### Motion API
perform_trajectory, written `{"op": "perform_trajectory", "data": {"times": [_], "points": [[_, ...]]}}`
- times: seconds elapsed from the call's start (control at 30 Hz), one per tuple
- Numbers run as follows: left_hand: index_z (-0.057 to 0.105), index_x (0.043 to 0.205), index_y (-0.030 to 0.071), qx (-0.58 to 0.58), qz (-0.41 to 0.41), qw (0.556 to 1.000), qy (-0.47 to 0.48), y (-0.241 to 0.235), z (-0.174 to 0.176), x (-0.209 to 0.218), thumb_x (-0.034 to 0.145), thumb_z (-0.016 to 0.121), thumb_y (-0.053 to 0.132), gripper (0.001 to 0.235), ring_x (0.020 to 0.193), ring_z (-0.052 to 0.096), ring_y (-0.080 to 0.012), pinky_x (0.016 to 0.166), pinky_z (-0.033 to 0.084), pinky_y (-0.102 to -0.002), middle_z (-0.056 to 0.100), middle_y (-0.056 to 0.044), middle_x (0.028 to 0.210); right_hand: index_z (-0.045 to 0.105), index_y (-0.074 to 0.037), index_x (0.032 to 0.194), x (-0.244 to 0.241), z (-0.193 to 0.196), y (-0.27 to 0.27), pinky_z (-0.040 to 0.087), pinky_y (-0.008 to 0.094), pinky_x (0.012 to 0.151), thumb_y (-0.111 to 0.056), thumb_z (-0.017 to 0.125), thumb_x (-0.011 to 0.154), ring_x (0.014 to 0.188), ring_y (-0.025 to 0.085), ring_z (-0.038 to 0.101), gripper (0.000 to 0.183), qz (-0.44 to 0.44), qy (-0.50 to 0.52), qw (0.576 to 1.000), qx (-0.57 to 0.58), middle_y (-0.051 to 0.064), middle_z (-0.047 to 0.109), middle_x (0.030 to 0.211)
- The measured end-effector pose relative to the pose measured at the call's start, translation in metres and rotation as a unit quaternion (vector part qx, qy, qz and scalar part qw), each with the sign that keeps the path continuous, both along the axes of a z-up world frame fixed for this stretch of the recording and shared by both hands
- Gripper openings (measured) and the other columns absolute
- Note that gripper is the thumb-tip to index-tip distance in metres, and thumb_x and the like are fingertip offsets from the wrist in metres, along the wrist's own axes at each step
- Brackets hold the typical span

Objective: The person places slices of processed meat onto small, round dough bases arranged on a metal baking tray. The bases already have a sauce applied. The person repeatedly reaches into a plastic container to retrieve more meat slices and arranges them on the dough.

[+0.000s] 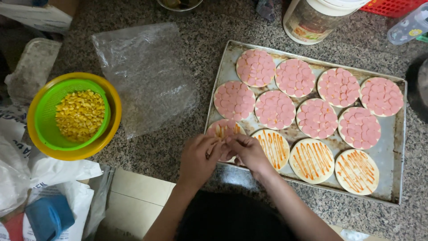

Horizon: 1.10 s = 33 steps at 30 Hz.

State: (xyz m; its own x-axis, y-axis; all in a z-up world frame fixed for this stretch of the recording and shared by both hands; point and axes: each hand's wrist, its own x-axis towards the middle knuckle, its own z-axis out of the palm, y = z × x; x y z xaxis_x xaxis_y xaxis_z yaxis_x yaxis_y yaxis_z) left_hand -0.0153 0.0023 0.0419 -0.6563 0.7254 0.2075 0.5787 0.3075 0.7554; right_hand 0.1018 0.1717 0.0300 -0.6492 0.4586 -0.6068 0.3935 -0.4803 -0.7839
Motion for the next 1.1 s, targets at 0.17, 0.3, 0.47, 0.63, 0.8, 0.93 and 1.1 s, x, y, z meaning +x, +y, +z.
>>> {"op": "perform_trajectory", "data": {"times": [0.17, 0.3, 0.47, 0.63, 0.8, 0.93, 1.1], "points": [[0.090, 0.120, 0.004, 0.013, 0.019, 0.997, -0.079, 0.004, -0.013, -0.001, 0.119, 0.084, 0.024, 0.021, 0.096, 0.087, -0.0350, 0.075, 0.071, -0.041, 0.084, -0.014, 0.106, 0.090, 0.005, 0.127, -0.004, -0.006, 0.000, 0.055, 0.026, 0.047, -0.018, 0.083, 0.117, 0.068, 0.028, 0.085, 0.026, -0.003, -0.004, 1.000, 0.013, 0.022, 0.086, 0.090], [0.091, 0.116, 0.005, 0.008, 0.023, 0.995, -0.101, 0.009, -0.019, -0.005, 0.117, 0.083, 0.021, 0.018, 0.091, 0.085, -0.0354, 0.077, 0.071, -0.046, 0.082, -0.015, 0.100, 0.092, 0.004, 0.126, -0.006, -0.013, -0.001, 0.055, 0.026, 0.046, -0.019, 0.086, 0.116, 0.066, 0.027, 0.085, 0.025, -0.006, -0.008, 1.000, 0.025, 0.024, 0.088, 0.090], [0.089, 0.112, 0.006, -0.047, 0.035, 0.996, -0.061, 0.012, -0.004, -0.020, 0.119, 0.079, 0.023, 0.021, 0.088, 0.082, -0.0346, 0.082, 0.067, -0.049, 0.079, -0.014, 0.096, 0.090, 0.006, 0.135, -0.005, -0.015, 0.008, 0.052, 0.026, 0.045, -0.020, 0.080, 0.119, 0.064, 0.025, 0.082, 0.032, -0.011, -0.027, 0.999, 0.039, 0.024, 0.087, 0.091], [0.090, 0.116, 0.009, -0.126, 0.046, 0.991, 0.011, 0.022, -0.026, -0.034, 0.121, 0.076, 0.028, 0.025, 0.089, 0.077, -0.0276, 0.091, 0.056, -0.048, 0.077, -0.008, 0.096, 0.086, 0.008, 0.144, -0.003, -0.027, 0.013, 0.050, 0.025, 0.044, -0.016, 0.074, 0.120, 0.061, 0.022, 0.076, 0.036, -0.004, -0.040, 0.998, 0.047, 0.024, 0.085, 0.092], [0.089, 0.116, 0.009, -0.129, 0.018, 0.989, 0.071, 0.038, -0.041, -0.033, 0.124, 0.073, 0.028, 0.026, 0.091, 0.076, -0.0305, 0.092, 0.052, -0.050, 0.075, -0.009, 0.093, 0.091, 0.000, 0.140, -0.003, -0.060, 0.021, 0.052, 0.028, 0.044, -0.013, 0.075, 0.118, 0.055, 0.022, 0.076, 0.030, 0.041, -0.034, 0.989, 0.135, 0.021, 0.084, 0.083], [0.086, 0.107, 0.013, -0.144, 0.045, 0.983, 0.105, 0.039, -0.055, -0.030, 0.124, 0.073, 0.032, 0.028, 0.086, 0.073, -0.0274, 0.089, 0.049, -0.048, 0.072, -0.006, 0.088, 0.095, -0.011, 0.138, -0.007, -0.064, 0.025, 0.057, 0.032, 0.050, -0.017, 0.074, 0.118, 0.057, 0.024, 0.076, 0.030, 0.105, -0.059, 0.969, 0.217, 0.018, 0.085, 0.081], [0.080, 0.099, 0.013, -0.148, 0.073, 0.979, 0.118, 0.038, -0.057, -0.027, 0.120, 0.078, 0.029, 0.026, 0.087, 0.072, -0.0271, 0.093, 0.050, -0.049, 0.068, -0.005, 0.084, 0.095, -0.023, 0.144, -0.021, -0.019, 0.016, 0.073, 0.061, 0.092, -0.022, 0.076, 0.111, 0.095, 0.050, 0.090, 0.038, 0.190, -0.085, 0.913, 0.351, 0.019, 0.094, 0.093]]}}
